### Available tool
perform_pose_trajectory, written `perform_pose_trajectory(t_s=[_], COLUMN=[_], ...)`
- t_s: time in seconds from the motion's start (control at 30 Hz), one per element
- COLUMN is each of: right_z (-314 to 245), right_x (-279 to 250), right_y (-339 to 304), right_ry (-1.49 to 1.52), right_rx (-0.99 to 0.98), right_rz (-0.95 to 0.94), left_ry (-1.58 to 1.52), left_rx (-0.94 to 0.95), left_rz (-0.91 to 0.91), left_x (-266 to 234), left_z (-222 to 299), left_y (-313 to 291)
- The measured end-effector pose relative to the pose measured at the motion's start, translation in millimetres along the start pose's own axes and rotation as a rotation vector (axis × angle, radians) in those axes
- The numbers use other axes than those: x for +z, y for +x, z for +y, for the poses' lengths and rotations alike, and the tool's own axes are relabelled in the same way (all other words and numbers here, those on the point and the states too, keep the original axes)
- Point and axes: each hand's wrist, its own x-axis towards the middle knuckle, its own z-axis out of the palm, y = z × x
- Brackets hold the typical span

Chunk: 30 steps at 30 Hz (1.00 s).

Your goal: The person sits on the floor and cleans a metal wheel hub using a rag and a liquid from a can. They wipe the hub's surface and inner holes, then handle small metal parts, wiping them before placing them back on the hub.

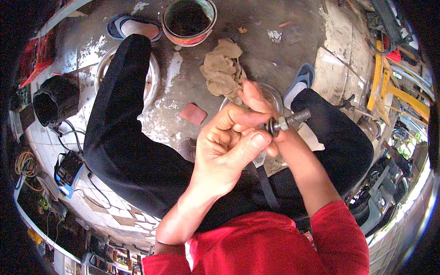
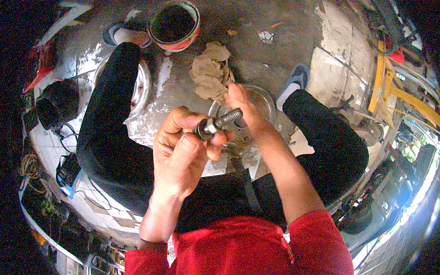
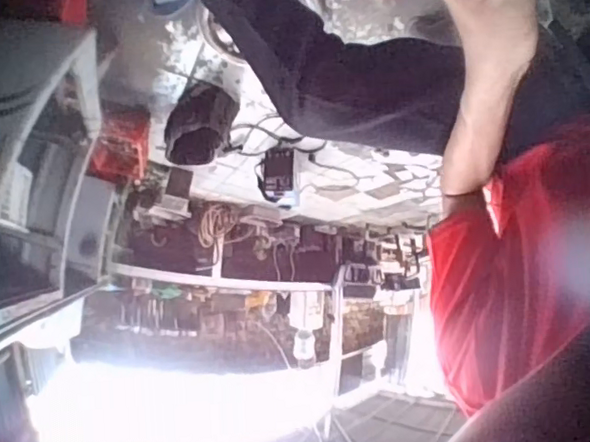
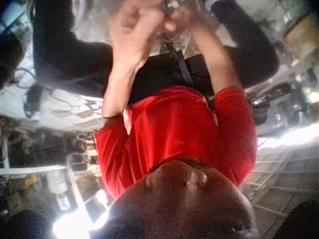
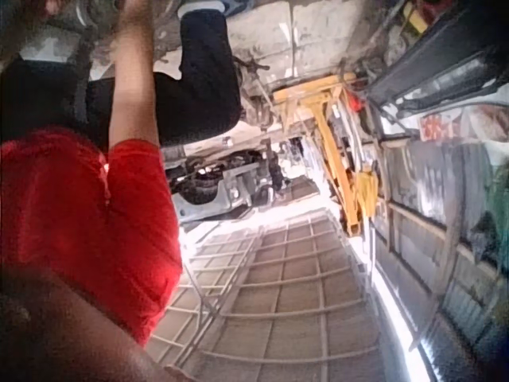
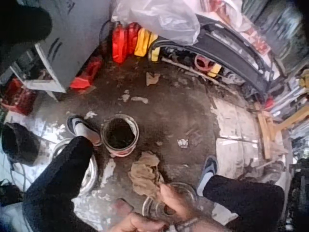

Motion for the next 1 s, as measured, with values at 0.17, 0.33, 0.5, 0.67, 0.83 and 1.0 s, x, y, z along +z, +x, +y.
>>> perform_pose_trajectory(t_s=[0.17,0.33,0.5,0.67,0.83,1.0], right_z=[-22,-63,-106,-137,-156,-162], right_x=[-75,-172,-233,-243,-222,-226], right_y=[-5,-41,-114,-194,-204,-197], right_ry=[-0.029,0.084,0.389,1.045,1.079,0.809], right_rx=[-0.026,-0.249,-0.395,-0.364,-0.553,-0.548], right_rz=[-0.332,-0.271,-0.059,0.036,0.162,0.180], left_ry=[-0.117,-0.073,-0.120,0.143,0.402,0.647], left_rx=[-0.053,-0.019,0.201,0.332,0.399,0.309], left_rz=[-0.047,-0.065,-0.180,-0.136,-0.052,-0.040], left_x=[4,11,15,25,35,33], left_z=[-3,0,1,3,5,12], left_y=[-9,-20,-32,-42,-47,-47])
